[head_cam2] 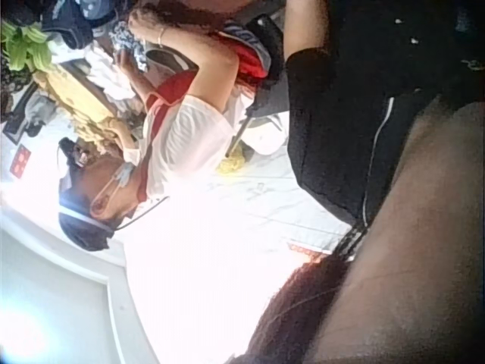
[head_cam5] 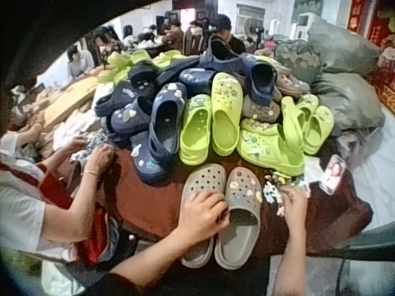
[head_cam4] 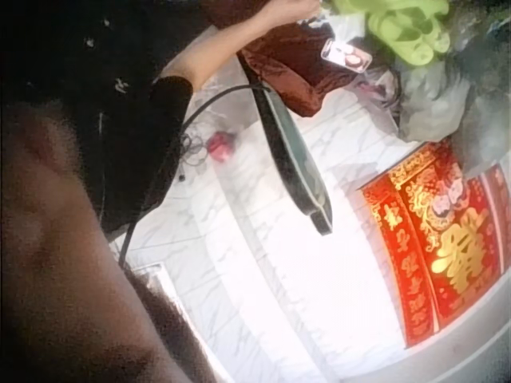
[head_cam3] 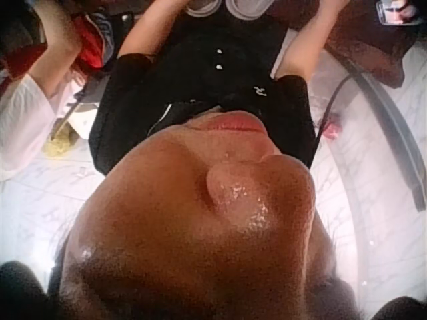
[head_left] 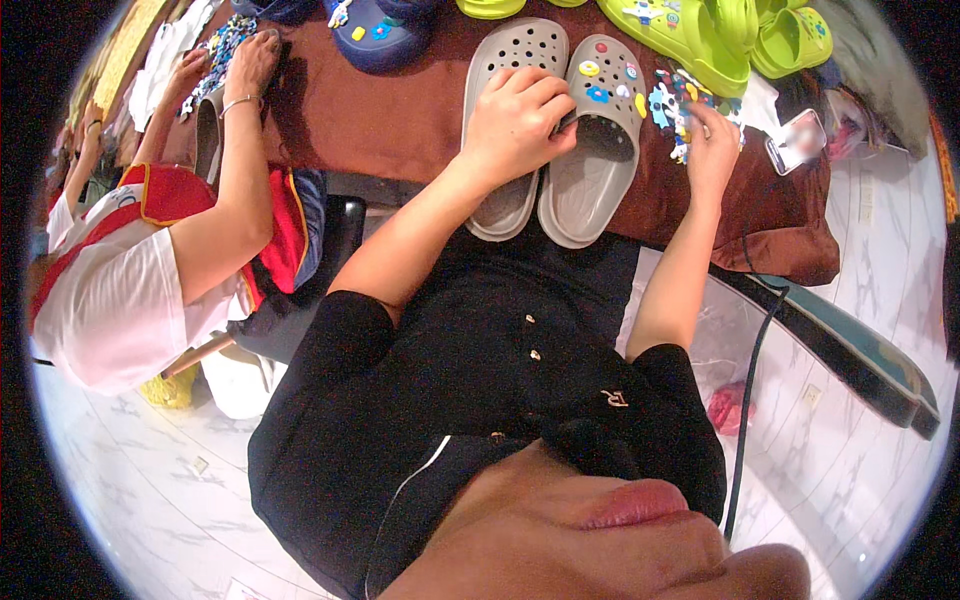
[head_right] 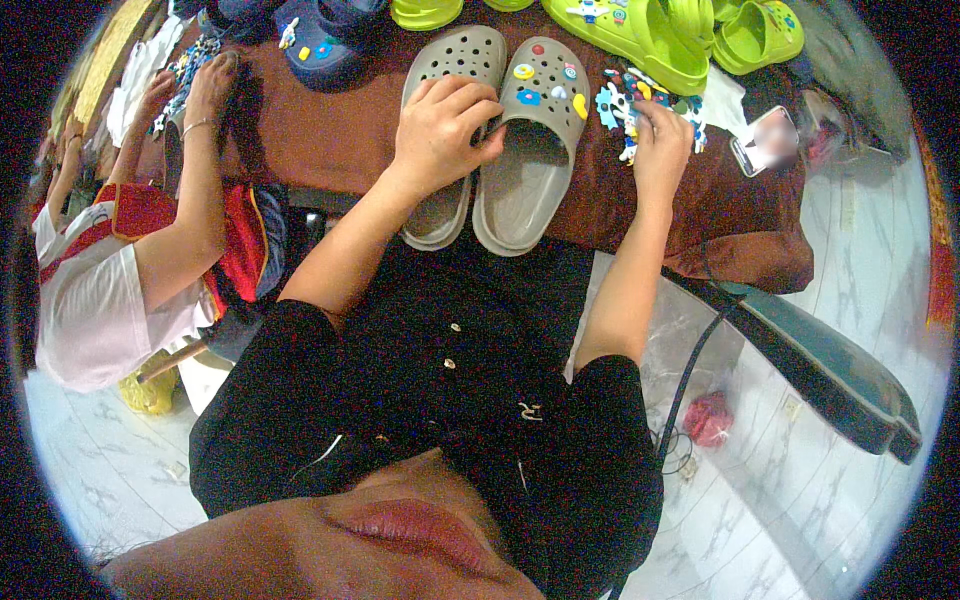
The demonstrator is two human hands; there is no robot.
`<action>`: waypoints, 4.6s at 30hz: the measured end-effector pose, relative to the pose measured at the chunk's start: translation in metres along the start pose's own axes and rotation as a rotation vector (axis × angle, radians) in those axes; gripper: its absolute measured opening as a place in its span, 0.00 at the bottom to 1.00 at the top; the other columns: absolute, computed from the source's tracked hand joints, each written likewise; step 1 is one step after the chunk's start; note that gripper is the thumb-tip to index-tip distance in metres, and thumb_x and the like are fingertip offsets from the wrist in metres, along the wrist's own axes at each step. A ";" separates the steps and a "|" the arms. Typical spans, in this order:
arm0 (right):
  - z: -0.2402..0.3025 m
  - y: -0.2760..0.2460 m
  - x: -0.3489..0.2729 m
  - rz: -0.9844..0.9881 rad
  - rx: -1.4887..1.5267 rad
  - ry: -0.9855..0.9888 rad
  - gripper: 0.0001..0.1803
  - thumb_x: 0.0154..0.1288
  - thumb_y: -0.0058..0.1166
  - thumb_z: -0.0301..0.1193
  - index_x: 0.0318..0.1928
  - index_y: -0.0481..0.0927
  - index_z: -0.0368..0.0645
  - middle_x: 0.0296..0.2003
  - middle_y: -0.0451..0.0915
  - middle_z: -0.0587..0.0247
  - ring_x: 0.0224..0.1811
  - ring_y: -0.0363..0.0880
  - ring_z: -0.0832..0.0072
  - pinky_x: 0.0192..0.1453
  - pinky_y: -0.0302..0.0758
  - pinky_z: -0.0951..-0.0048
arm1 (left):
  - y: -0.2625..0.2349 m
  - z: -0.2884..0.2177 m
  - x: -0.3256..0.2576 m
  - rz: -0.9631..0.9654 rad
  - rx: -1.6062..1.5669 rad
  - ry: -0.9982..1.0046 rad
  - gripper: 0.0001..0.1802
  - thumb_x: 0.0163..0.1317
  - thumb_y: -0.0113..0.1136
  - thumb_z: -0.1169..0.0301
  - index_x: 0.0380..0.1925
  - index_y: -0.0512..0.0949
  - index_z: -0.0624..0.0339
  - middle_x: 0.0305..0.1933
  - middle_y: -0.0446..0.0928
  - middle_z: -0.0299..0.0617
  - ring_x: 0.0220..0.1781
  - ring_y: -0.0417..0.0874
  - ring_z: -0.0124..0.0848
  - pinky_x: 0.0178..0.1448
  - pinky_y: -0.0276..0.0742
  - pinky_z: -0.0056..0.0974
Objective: Attaching decorative charms to the holes of rubber clogs.
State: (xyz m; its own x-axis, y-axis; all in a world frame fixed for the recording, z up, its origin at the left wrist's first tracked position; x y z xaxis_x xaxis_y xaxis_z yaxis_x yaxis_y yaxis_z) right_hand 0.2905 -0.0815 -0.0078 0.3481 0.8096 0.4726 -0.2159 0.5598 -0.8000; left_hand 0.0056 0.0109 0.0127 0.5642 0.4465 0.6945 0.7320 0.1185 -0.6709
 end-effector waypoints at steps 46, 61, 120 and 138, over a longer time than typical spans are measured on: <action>0.093 -0.002 -0.038 -0.100 0.345 -0.083 0.13 0.58 0.59 0.19 0.43 0.86 0.43 0.43 0.86 0.64 0.51 0.77 0.66 0.58 0.72 0.66 | -0.001 0.002 0.002 0.003 -0.004 0.008 0.13 0.42 0.70 0.67 0.31 0.81 0.51 0.41 0.81 0.31 0.48 0.81 0.33 0.49 0.75 0.41; 0.087 -0.003 -0.039 -0.121 0.323 -0.141 0.13 0.56 0.59 0.18 0.42 0.86 0.42 0.43 0.85 0.61 0.49 0.79 0.64 0.57 0.73 0.65 | 0.000 0.001 0.001 -0.006 -0.008 0.016 0.13 0.42 0.71 0.67 0.31 0.81 0.51 0.40 0.81 0.31 0.47 0.81 0.32 0.48 0.75 0.40; 0.118 0.004 -0.038 -0.150 0.084 -0.255 0.16 0.47 0.61 0.20 0.40 0.78 0.39 0.33 0.78 0.54 0.40 0.77 0.57 0.45 0.72 0.58 | -0.006 -0.001 0.002 0.001 0.030 0.008 0.13 0.43 0.71 0.67 0.32 0.82 0.51 0.41 0.82 0.30 0.48 0.81 0.32 0.50 0.76 0.41; 0.110 -0.001 -0.026 -0.058 0.181 -0.389 0.16 0.46 0.58 0.17 0.40 0.77 0.38 0.33 0.78 0.54 0.41 0.77 0.55 0.48 0.72 0.57 | -0.002 -0.002 0.002 0.003 0.026 0.010 0.14 0.43 0.72 0.68 0.32 0.81 0.51 0.41 0.81 0.31 0.48 0.81 0.32 0.50 0.76 0.41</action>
State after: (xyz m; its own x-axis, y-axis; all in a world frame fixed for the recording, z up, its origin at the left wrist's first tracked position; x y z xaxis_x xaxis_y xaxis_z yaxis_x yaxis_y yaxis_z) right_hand 0.1808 -0.0837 0.0210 0.0024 0.7629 0.6465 -0.3749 0.6000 -0.7067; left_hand 0.0060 0.0096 0.0165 0.5700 0.4382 0.6951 0.7205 0.1401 -0.6792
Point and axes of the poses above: each hand's wrist, its own x-axis towards the middle knuckle, its own y-axis out of the palm, z = x × y, the point moved 1 cm from there along x, towards the middle knuckle
